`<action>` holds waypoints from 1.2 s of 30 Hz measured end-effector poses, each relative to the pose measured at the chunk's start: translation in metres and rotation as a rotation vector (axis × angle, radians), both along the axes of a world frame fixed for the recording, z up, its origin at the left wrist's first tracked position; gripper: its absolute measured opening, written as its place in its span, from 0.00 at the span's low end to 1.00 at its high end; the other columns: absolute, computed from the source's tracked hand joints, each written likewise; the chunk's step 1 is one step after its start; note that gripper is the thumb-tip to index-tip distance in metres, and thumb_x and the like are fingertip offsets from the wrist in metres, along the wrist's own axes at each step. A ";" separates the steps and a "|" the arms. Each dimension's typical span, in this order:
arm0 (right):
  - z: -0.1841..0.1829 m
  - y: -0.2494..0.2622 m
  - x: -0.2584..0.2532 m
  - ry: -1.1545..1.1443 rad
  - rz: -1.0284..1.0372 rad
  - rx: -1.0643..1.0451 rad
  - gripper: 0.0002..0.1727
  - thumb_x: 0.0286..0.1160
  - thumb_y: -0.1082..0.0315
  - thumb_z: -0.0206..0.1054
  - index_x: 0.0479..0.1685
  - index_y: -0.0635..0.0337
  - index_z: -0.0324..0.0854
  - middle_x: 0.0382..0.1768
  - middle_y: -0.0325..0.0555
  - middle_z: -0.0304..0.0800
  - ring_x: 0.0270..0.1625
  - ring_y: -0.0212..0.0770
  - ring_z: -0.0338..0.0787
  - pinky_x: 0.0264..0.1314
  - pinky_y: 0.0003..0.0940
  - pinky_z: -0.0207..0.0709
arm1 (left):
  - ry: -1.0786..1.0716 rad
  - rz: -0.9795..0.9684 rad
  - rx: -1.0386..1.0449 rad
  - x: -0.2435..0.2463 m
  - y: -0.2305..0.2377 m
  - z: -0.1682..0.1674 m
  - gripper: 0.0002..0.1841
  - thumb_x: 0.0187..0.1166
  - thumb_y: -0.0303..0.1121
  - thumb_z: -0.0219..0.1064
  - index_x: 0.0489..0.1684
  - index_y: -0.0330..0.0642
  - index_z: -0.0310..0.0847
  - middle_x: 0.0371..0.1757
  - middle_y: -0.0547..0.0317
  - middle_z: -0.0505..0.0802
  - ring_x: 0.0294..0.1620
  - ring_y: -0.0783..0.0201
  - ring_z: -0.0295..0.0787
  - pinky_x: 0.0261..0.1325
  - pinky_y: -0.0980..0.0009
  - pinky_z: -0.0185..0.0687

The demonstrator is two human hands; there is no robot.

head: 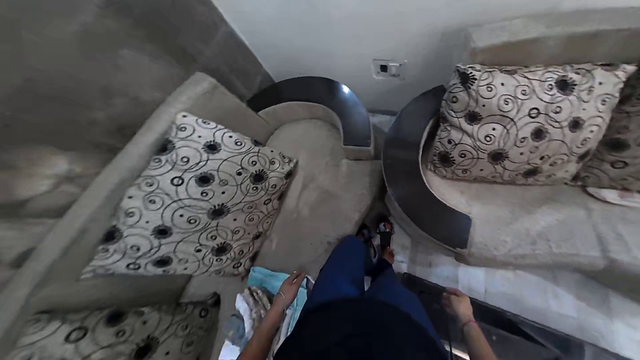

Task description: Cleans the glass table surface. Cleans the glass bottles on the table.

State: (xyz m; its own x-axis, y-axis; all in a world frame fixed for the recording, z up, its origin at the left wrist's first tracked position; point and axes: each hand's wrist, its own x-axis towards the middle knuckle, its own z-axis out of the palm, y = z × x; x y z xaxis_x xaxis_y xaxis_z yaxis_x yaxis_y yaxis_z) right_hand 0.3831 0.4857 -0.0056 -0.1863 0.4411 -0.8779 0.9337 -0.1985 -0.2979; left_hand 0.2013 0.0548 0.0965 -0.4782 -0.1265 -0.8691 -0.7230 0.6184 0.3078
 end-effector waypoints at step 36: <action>0.056 -0.042 -0.164 0.172 0.043 0.105 0.19 0.86 0.72 0.61 0.71 0.73 0.76 0.65 0.70 0.84 0.60 0.60 0.89 0.63 0.52 0.80 | -0.092 0.006 0.175 -0.143 -0.017 -0.040 0.25 0.97 0.37 0.47 0.85 0.28 0.61 0.83 0.28 0.72 0.84 0.34 0.69 0.81 0.43 0.64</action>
State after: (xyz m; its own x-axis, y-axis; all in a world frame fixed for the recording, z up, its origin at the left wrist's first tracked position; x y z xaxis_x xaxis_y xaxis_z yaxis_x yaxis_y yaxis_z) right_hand 0.2190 0.4436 0.0503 -0.3497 0.5169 -0.7813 0.8743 -0.1195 -0.4704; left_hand 0.0580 0.0375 0.0565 -0.3955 0.0274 -0.9181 -0.7569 0.5566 0.3426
